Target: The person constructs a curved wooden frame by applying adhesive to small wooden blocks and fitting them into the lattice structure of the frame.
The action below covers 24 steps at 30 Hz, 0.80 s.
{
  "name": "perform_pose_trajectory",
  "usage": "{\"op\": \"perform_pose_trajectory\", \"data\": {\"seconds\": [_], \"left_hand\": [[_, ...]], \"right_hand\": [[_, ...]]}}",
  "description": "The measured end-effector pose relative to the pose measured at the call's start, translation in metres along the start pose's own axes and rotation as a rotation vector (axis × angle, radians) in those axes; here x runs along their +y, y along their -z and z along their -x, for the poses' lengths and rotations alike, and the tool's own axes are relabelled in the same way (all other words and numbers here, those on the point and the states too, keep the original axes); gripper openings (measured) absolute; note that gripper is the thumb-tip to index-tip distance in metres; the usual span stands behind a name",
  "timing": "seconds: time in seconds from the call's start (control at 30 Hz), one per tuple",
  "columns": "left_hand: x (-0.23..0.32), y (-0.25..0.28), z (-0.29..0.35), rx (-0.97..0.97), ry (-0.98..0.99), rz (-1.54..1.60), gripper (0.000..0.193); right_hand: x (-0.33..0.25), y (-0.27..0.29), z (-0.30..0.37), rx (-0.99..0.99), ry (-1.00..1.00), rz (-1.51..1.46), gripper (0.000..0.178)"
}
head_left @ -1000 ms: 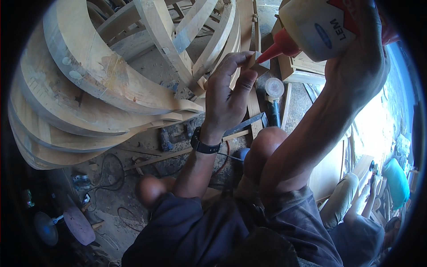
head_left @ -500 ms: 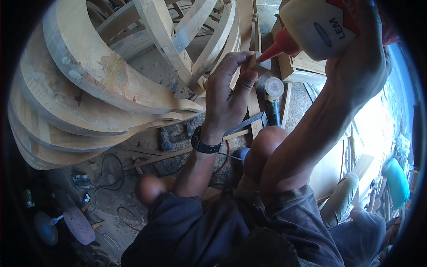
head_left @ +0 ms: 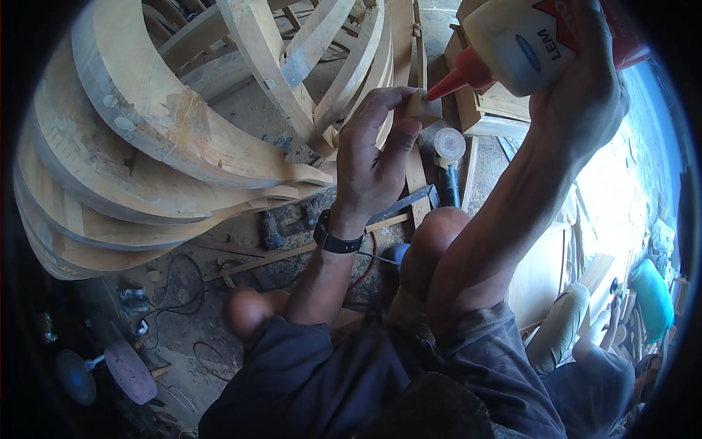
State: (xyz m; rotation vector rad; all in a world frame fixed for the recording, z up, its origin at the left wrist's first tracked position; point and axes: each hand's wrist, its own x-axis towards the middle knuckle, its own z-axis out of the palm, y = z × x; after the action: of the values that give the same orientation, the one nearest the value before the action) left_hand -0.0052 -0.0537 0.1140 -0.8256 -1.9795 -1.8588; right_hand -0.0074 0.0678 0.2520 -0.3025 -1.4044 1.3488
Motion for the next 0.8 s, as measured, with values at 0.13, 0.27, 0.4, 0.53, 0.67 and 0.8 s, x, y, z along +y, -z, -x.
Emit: {"op": "perform_pose_trajectory", "data": {"seconds": [0.13,0.27,0.4,0.53,0.67,0.8], "left_hand": [[0.002,0.006,0.002,-0.005,0.029,0.032,0.041],[0.003,0.001,0.005,0.028,0.117,0.281,0.033],[0.006,-0.003,-0.001,0.143,0.097,0.566,0.032],[0.035,0.002,-0.022,0.036,0.041,0.405,0.034],[0.045,0.004,-0.048,0.016,-0.17,0.202,0.028],[0.059,0.005,-0.062,0.027,-0.264,0.079,0.017]], "right_hand": [[0.015,0.001,-0.002,-0.115,-0.077,-0.261,0.042],[0.04,0.0,-0.02,-0.15,-0.363,-0.529,0.045],[0.083,0.023,-0.031,-0.412,-0.606,-0.725,0.047],[0.106,0.017,-0.03,-0.445,-0.714,-0.834,0.038],[0.11,0.002,-0.022,-0.374,-0.846,-0.892,0.029],[0.102,0.0,-0.02,-0.375,-0.919,-0.947,0.025]]}}
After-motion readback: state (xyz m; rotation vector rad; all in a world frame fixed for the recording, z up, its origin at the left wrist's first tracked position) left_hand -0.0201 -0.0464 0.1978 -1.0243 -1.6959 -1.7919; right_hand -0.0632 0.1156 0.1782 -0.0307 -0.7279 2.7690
